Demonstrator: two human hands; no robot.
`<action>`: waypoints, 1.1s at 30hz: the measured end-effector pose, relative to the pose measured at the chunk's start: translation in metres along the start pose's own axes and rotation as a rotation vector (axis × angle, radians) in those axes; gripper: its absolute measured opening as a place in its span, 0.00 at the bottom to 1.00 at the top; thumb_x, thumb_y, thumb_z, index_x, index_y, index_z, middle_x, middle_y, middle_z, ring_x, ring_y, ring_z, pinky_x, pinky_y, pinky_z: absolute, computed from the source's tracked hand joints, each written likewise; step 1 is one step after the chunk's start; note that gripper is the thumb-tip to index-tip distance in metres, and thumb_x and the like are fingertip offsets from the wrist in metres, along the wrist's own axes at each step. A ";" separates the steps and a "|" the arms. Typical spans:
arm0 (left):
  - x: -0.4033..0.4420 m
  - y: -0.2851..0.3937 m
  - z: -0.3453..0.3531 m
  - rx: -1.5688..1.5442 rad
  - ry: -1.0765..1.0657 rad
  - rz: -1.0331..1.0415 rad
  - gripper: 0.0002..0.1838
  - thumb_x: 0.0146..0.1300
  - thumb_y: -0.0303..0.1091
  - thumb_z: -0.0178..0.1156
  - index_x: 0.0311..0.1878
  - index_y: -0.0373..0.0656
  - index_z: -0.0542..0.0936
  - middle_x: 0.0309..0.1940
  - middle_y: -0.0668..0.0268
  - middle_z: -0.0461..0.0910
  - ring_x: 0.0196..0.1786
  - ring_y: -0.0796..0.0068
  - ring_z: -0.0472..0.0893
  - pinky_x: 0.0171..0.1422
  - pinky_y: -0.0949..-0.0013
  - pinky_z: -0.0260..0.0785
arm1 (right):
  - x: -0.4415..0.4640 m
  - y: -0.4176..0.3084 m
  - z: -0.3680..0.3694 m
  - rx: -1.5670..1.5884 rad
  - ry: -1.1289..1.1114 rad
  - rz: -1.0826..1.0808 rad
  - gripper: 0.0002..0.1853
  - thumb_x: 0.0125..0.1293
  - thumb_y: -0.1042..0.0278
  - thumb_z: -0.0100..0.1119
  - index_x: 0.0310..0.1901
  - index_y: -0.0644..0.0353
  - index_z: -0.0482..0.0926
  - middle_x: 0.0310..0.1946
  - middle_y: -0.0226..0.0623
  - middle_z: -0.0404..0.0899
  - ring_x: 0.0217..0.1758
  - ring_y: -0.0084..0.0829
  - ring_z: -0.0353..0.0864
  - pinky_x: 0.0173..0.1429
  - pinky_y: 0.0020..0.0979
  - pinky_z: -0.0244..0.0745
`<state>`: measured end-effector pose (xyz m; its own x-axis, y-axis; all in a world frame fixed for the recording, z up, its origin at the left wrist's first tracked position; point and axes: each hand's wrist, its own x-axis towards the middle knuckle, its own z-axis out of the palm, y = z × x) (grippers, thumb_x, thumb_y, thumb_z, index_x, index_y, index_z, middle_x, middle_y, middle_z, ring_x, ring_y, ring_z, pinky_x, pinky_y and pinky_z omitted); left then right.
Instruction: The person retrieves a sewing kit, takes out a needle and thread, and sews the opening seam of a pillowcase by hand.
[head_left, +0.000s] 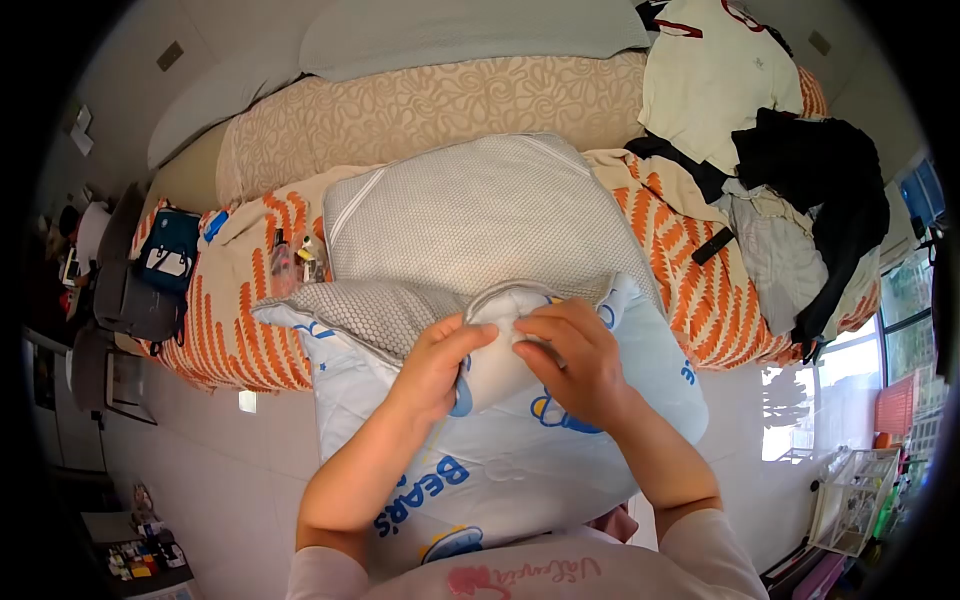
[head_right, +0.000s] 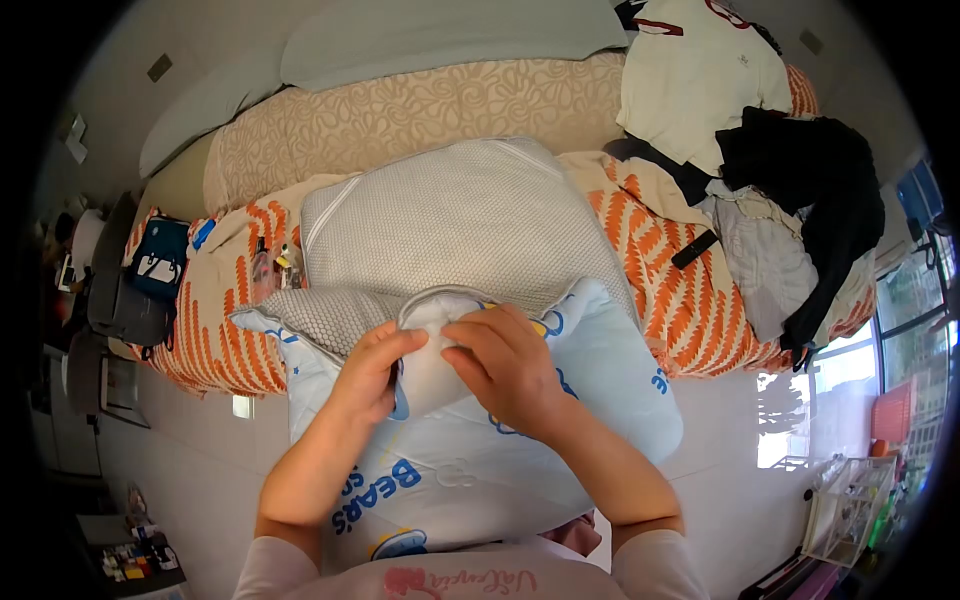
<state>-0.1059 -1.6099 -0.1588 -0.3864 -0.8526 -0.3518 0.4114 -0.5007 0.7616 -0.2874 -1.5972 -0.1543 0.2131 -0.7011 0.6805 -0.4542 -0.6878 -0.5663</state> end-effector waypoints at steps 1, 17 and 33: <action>-0.001 0.000 0.001 0.000 -0.001 0.012 0.11 0.64 0.32 0.57 0.46 0.36 0.78 0.37 0.63 0.82 0.36 0.78 0.81 0.41 0.75 0.74 | -0.001 0.002 0.002 0.038 0.005 0.064 0.09 0.50 0.77 0.67 0.35 0.61 0.80 0.32 0.37 0.77 0.33 0.37 0.75 0.35 0.33 0.71; -0.001 0.004 0.006 0.147 0.083 0.095 0.16 0.67 0.36 0.57 0.52 0.36 0.75 0.43 0.61 0.81 0.42 0.75 0.81 0.45 0.72 0.75 | -0.020 -0.009 -0.017 0.974 0.514 0.607 0.04 0.71 0.70 0.48 0.41 0.58 0.71 0.40 0.45 0.81 0.29 0.32 0.81 0.29 0.26 0.78; 0.004 0.011 0.001 0.086 0.112 0.137 0.15 0.67 0.37 0.56 0.50 0.35 0.75 0.43 0.60 0.82 0.41 0.73 0.82 0.46 0.71 0.76 | -0.197 0.042 -0.267 1.262 1.097 0.315 0.12 0.74 0.70 0.42 0.40 0.72 0.71 0.34 0.48 0.80 0.58 0.48 0.75 0.62 0.41 0.77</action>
<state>-0.1038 -1.6187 -0.1516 -0.2352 -0.9257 -0.2961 0.3797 -0.3680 0.8488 -0.5793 -1.4379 -0.1878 -0.6430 -0.7512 0.1492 0.6745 -0.6477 -0.3543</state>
